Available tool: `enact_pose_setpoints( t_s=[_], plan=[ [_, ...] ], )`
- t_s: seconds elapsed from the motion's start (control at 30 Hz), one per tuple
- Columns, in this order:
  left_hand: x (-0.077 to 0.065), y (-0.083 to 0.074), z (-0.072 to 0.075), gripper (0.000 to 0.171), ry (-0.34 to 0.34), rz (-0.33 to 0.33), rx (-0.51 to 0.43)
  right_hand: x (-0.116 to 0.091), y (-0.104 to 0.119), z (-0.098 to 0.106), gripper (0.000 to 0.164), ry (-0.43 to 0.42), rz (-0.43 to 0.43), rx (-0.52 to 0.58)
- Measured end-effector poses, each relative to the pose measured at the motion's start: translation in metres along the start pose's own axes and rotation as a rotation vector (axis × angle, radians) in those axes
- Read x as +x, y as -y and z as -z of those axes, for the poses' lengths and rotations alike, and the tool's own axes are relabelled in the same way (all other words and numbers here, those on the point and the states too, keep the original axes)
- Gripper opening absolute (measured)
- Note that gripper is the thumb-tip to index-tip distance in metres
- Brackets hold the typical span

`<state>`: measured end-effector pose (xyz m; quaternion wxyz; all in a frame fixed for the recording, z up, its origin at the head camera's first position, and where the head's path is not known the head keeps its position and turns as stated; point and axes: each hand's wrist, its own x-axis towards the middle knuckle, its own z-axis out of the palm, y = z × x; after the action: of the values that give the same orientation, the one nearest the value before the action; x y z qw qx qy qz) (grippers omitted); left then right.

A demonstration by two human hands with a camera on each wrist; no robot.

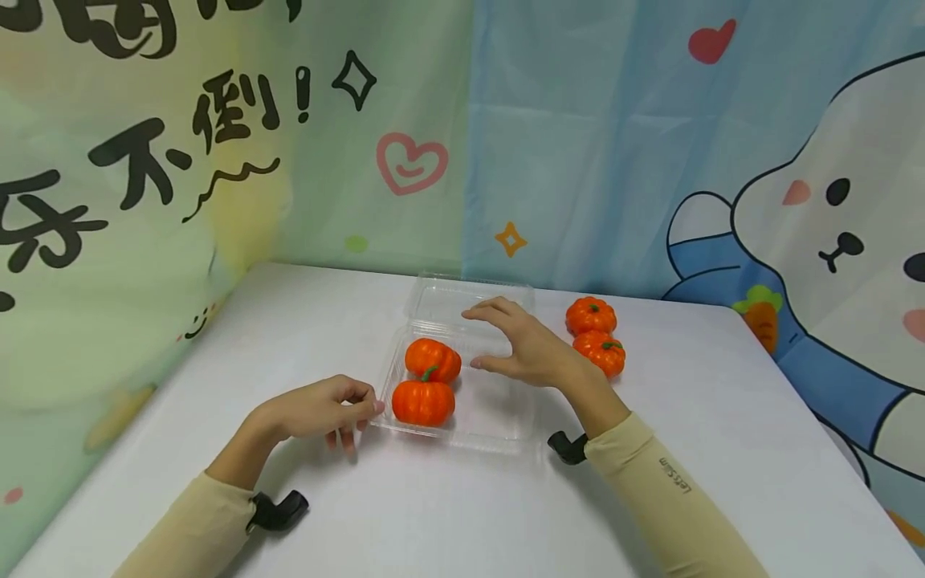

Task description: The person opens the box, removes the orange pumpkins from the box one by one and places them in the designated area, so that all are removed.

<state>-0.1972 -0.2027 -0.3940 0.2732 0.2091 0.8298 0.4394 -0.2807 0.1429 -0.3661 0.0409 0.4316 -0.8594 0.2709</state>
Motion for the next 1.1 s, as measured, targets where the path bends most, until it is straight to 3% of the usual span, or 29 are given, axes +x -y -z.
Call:
enact_pose_setpoints(
  t_s=[0.3, 0.57, 1.1],
  plan=[
    [0.002, -0.002, 0.001, 0.038, 0.018, 0.002, -0.001, 0.009, 0.002, -0.011, 0.064, 0.013, 0.050, 0.018],
    [0.003, -0.004, 0.002, 0.034, 0.037, 0.007, -0.013, 0.015, 0.004, -0.018, 0.066, 0.064, 0.041, 0.037],
    [0.003, -0.004, 0.001, 0.033, 0.042, 0.014, -0.030, 0.019, 0.013, -0.027, 0.069, 0.148, 0.096, -0.035]
  ],
)
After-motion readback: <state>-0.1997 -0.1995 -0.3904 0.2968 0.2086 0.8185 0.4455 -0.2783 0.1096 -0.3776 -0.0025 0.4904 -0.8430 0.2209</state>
